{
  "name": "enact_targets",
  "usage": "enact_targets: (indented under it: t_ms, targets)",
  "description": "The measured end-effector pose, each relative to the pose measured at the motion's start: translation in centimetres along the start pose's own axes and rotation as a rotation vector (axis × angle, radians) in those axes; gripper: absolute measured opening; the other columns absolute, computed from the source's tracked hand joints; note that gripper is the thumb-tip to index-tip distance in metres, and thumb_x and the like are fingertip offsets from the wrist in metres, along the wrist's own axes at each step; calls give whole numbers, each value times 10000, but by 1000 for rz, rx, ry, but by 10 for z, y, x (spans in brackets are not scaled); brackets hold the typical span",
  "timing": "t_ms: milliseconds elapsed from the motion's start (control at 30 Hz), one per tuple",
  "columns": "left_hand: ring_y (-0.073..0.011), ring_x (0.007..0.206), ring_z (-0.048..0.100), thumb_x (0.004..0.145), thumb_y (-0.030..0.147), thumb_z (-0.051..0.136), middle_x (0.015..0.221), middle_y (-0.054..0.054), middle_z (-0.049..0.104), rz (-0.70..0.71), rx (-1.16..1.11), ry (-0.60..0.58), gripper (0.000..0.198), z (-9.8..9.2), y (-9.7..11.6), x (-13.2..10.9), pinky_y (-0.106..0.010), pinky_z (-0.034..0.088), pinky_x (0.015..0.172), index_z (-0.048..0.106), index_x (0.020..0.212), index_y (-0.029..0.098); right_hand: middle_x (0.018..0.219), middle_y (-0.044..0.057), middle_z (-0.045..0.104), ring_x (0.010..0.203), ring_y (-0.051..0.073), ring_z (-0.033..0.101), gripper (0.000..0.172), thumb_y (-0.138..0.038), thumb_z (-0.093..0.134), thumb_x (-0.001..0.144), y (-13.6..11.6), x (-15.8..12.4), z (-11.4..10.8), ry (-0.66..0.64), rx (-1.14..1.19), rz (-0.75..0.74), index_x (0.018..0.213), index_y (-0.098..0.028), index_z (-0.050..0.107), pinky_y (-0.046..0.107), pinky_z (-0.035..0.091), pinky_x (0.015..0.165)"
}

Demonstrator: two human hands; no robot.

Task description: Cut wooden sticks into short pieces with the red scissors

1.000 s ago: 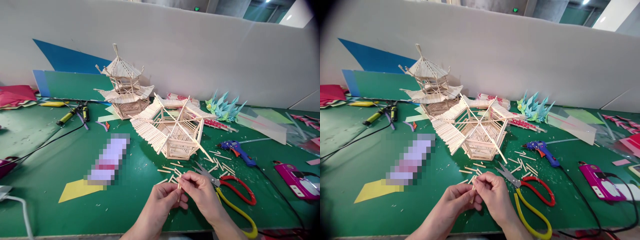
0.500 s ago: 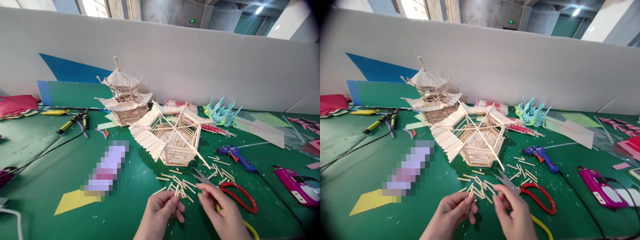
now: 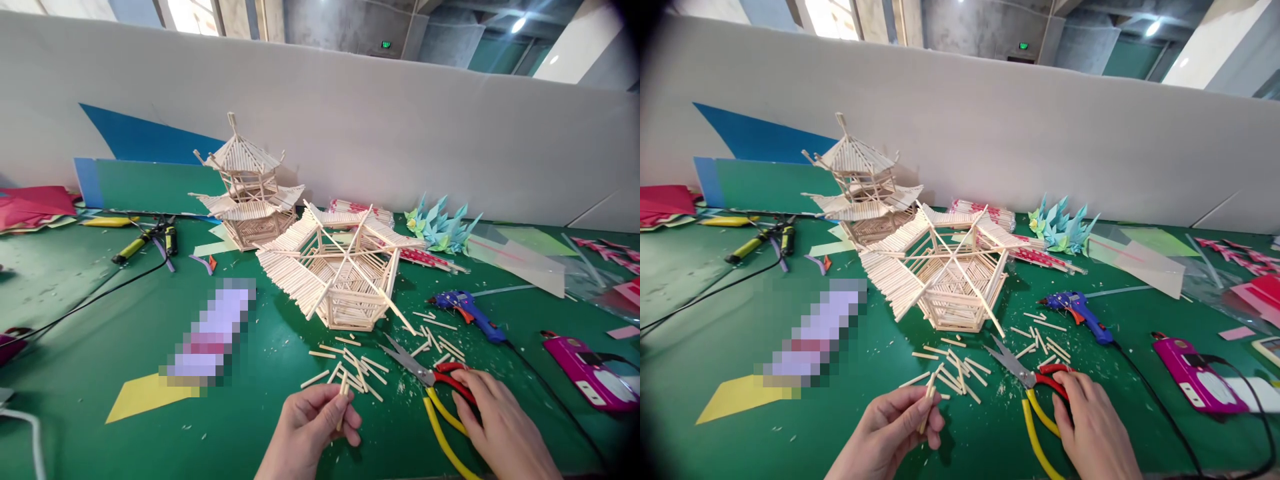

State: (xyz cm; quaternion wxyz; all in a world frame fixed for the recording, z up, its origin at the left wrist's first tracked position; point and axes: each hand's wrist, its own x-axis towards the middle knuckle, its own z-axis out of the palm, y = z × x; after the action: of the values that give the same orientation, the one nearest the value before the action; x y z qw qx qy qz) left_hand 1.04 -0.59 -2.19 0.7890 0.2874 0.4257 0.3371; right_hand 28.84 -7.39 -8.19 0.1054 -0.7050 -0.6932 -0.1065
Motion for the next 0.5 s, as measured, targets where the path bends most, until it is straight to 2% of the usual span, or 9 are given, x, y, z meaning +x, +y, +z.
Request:
enact_targets:
  t_ms: [100,200,300,367,433,500]
  targets:
    - [-107,515,538,698,326,700,595,-41,643,4,0,16,229,-1,2,-4,-228,419,565,668,659,103,894,117,632,811,251,621,220,-294,388,860,5,0,3,-44,22,-15,953,-168,541,378,514,694]
    - [-104,525,535,708,315,692,607,-38,645,10,-8,25,215,-1,4,-5,-224,417,571,668,672,104,892,123,645,799,251,635,251,-316,345,886,8,-1,1,-22,51,-17,942,-175,544,365,515,668]
    - [-104,525,533,710,311,690,608,-38,644,3,-9,12,214,-1,6,-4,-225,415,567,668,677,101,967,143,638,890,281,622,304,-376,330,883,8,-4,-9,0,147,79,991,-183,539,390,507,712]
    - [-102,525,532,716,303,685,612,-39,644,-8,-15,-7,210,-1,7,-4,-226,414,568,666,678,98,1042,143,619,965,287,596,326,-431,378,853,5,-5,-20,-28,316,200,1019,-202,540,399,488,787]
    - [-98,524,532,726,291,677,616,-36,643,-18,-36,-17,196,1,8,-3,-228,415,575,665,689,99,1104,119,612,999,269,587,333,-464,461,808,-1,-7,-34,-159,598,356,1027,-231,552,362,480,831]
    - [-93,513,532,734,281,670,605,-31,640,-31,-60,-25,185,2,10,-2,-227,413,576,661,692,101,1120,95,624,997,255,599,370,-494,508,773,-13,-7,-46,-384,958,517,1045,-251,570,317,498,806]
